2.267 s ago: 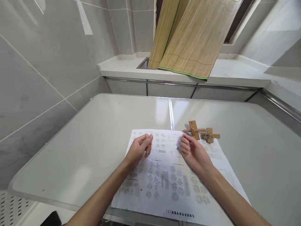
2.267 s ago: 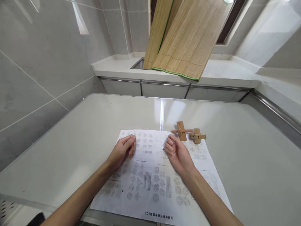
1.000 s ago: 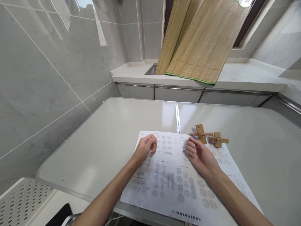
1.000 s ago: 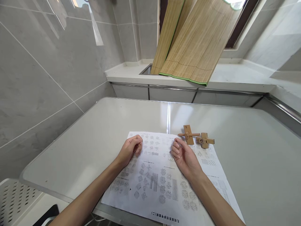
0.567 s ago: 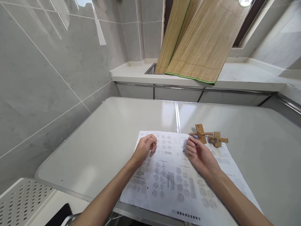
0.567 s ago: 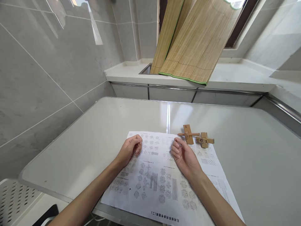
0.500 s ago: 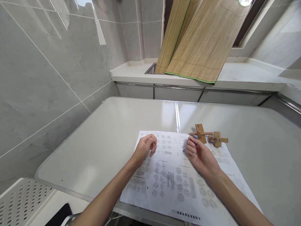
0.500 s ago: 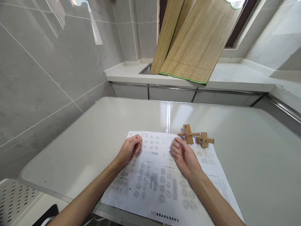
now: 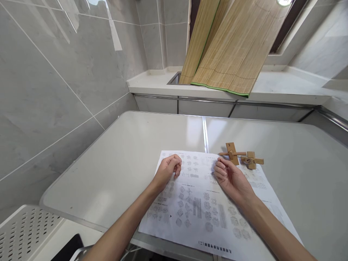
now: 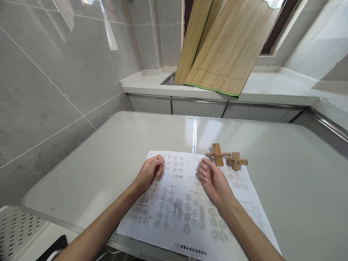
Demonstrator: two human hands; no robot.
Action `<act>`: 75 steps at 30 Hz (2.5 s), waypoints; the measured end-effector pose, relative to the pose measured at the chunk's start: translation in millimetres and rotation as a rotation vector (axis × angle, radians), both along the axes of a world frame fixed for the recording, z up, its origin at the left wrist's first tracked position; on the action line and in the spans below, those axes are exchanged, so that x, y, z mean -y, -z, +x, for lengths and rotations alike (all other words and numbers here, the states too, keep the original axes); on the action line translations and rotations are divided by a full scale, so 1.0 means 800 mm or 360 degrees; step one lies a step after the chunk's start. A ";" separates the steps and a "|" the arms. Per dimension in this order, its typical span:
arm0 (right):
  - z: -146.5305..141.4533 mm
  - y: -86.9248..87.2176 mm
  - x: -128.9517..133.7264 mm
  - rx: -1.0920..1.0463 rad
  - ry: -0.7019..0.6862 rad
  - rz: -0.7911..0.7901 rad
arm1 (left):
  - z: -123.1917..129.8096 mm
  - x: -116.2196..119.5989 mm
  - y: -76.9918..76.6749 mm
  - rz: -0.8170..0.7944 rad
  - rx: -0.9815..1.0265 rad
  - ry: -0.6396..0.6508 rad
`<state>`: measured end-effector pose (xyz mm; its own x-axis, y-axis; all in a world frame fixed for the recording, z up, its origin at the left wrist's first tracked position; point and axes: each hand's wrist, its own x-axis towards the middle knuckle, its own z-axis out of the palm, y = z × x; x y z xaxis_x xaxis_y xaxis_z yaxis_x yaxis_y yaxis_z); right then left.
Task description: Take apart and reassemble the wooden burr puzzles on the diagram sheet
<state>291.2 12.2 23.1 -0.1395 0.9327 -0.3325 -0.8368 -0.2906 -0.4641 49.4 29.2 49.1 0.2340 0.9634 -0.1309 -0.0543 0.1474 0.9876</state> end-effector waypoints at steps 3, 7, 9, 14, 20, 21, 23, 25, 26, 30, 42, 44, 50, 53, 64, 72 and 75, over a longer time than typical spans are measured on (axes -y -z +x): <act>0.000 0.000 0.000 0.0000 -0.0008 0.0000 | 0.000 0.000 -0.001 -0.0002 -0.0002 -0.0001; 0.000 0.000 0.000 0.0004 -0.0004 0.0009 | 0.001 0.000 -0.001 0.0000 -0.0004 -0.0003; 0.000 0.000 0.000 0.0004 -0.0004 0.0009 | 0.001 0.000 -0.001 0.0002 -0.0003 -0.0004; 0.002 0.001 0.000 -0.0006 -0.0008 0.0006 | 0.001 0.001 -0.002 0.0003 -0.0008 0.0000; 0.002 0.001 0.000 0.0015 -0.0020 0.0010 | 0.002 0.001 -0.004 0.0003 -0.0015 -0.0005; 0.002 0.002 0.000 0.0022 -0.0021 0.0017 | 0.002 0.001 -0.004 0.0003 -0.0014 -0.0006; 0.002 0.002 0.000 0.0030 -0.0022 0.0026 | 0.002 0.001 -0.004 0.0004 -0.0012 -0.0007; 0.002 0.003 0.000 0.0020 -0.0023 0.0024 | 0.002 0.001 -0.004 0.0005 -0.0009 -0.0008; 0.002 0.004 0.000 0.0012 -0.0024 0.0022 | 0.002 0.001 -0.004 0.0005 -0.0008 -0.0007; 0.003 0.003 0.000 -0.0010 -0.0012 0.0006 | 0.001 0.001 -0.003 0.0005 -0.0003 0.0001; 0.003 0.003 0.000 -0.0014 -0.0017 0.0012 | 0.001 0.000 -0.002 0.0011 -0.0001 0.0000; 0.003 0.004 0.000 -0.0013 -0.0019 0.0018 | 0.001 0.000 -0.002 0.0010 -0.0001 0.0002; 0.003 0.002 -0.001 -0.0018 -0.0020 0.0010 | 0.002 0.001 -0.004 0.0007 0.0004 0.0001; 0.003 0.003 0.000 -0.0020 -0.0012 0.0000 | 0.002 0.001 -0.003 0.0008 0.0008 0.0004; 0.002 0.004 -0.001 -0.0017 -0.0016 -0.0007 | 0.001 0.000 -0.004 0.0013 0.0005 0.0008; 0.003 0.004 -0.001 -0.0016 -0.0011 -0.0013 | 0.001 0.001 -0.002 0.0011 0.0002 0.0009; 0.003 0.003 0.000 -0.0028 -0.0018 -0.0012 | 0.001 0.001 -0.002 0.0002 -0.0006 0.0002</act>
